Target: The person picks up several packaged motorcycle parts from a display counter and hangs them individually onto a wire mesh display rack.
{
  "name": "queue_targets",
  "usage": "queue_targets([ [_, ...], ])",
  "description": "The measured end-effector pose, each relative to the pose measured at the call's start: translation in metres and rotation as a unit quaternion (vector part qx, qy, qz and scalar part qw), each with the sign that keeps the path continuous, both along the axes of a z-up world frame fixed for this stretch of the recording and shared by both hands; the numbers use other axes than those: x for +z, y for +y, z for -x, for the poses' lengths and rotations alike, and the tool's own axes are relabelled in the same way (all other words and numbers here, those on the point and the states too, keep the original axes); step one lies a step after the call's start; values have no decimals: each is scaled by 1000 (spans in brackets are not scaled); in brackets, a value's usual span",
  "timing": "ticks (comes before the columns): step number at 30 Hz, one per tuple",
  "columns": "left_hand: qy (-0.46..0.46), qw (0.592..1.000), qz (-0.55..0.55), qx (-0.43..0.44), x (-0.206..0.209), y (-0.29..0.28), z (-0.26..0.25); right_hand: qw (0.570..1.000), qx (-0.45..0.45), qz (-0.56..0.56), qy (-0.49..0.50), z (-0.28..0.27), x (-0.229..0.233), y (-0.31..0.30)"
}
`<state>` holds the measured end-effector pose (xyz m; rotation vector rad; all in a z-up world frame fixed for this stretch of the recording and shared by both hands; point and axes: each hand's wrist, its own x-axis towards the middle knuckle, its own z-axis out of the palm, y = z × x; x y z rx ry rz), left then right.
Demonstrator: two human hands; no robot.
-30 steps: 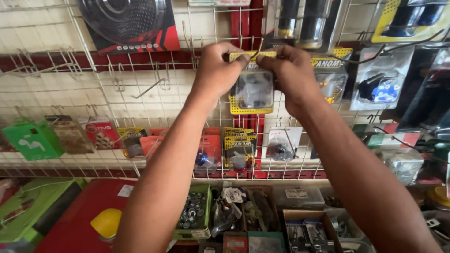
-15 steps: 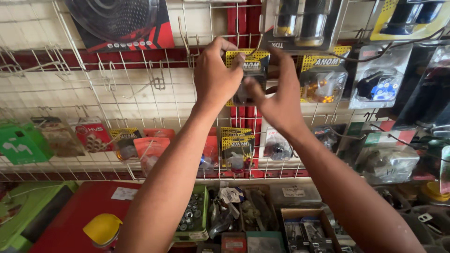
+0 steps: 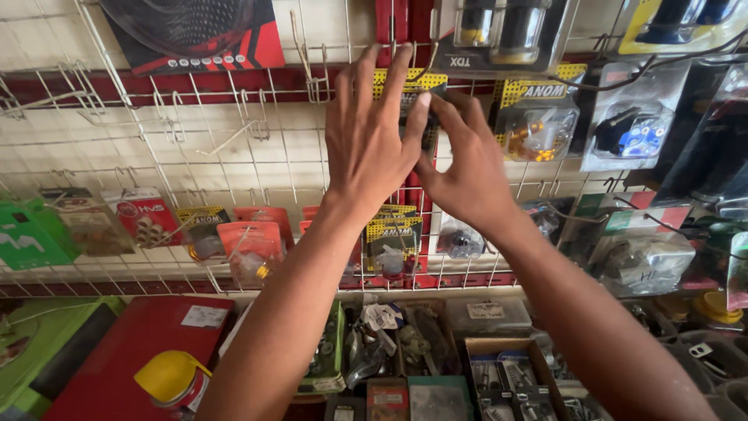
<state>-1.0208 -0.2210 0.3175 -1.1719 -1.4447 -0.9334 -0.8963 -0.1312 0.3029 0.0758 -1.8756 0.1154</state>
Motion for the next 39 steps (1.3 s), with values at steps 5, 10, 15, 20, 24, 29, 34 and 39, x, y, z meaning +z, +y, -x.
queue_targets([
  [5,40,998,8,57,-1,1,-2,994,-72,-86,14,-38,23,-5],
  [10,24,999,5,40,-13,9,-12,915,-328,-236,-2,-34,59,14],
  [15,-8,1000,4,19,-20,12,-14,851,-424,-310,-23,-16,62,38],
  [20,-20,1000,7,-6,-18,9,-17,853,-425,-303,8,-1,56,53],
  [24,-39,999,16,-30,-15,3,-19,871,-385,-303,32,-7,50,50],
  [29,-48,998,25,-14,-15,3,-20,868,-383,-314,44,-13,50,45],
  [34,-33,999,24,-9,-16,4,-16,864,-388,-318,39,-18,52,43],
  [39,-43,999,31,-12,-18,5,-15,867,-370,-330,41,-21,49,47],
])
